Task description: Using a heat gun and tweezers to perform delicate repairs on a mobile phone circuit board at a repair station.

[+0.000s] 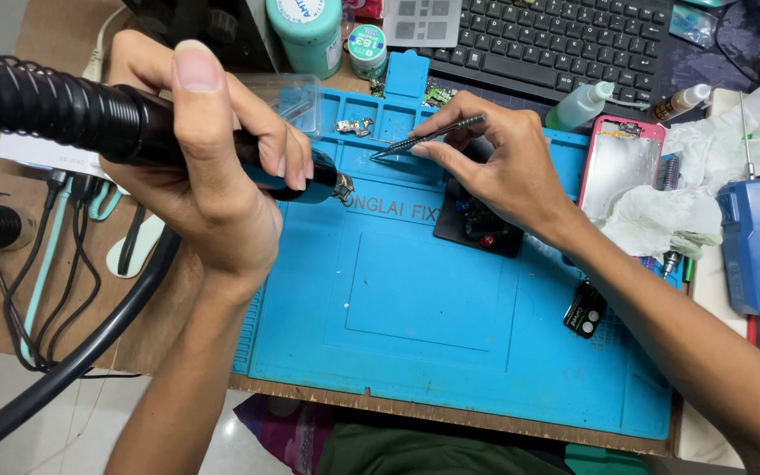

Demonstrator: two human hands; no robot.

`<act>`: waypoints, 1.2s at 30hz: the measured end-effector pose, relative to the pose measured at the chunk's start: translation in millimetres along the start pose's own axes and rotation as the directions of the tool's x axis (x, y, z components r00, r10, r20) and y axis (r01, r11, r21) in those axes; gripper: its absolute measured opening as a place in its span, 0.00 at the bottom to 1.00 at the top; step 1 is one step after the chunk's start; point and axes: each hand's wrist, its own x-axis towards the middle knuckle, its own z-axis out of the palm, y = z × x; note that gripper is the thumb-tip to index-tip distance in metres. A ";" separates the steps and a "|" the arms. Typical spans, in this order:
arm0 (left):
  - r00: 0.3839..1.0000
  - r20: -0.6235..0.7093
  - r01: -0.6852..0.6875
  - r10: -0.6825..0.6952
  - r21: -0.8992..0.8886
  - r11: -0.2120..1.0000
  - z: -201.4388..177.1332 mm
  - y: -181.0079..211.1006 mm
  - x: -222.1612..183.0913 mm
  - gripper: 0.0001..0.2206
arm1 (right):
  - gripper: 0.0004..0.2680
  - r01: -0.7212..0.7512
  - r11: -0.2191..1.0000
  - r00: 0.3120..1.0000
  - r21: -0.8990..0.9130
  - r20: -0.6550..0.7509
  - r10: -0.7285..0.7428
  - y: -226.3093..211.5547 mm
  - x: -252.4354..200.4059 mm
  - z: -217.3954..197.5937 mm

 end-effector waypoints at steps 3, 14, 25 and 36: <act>1.000 -0.008 0.001 -0.001 -0.012 1.000 0.5 -1.0 -0.3 0.14 | 0.04 -0.022 1.000 1.000 0.003 -0.003 0.022 -1.7 0.0 0.2; 1.000 0.001 -0.019 0.019 -0.006 1.000 2.2 4.0 0.6 0.14 | 0.03 0.015 1.000 1.000 0.014 -0.009 -0.015 -3.6 -0.9 -2.4; 0.999 0.052 0.017 -0.015 -0.044 0.999 18.2 7.9 -7.3 0.13 | 0.03 -0.055 0.996 0.997 0.072 -0.057 0.060 -18.1 -29.2 -26.9; 0.993 0.111 0.057 -0.044 -0.122 0.991 50.1 7.1 -13.5 0.13 | 0.04 -0.225 0.963 0.955 0.147 -0.164 0.248 -4.1 -80.6 -57.6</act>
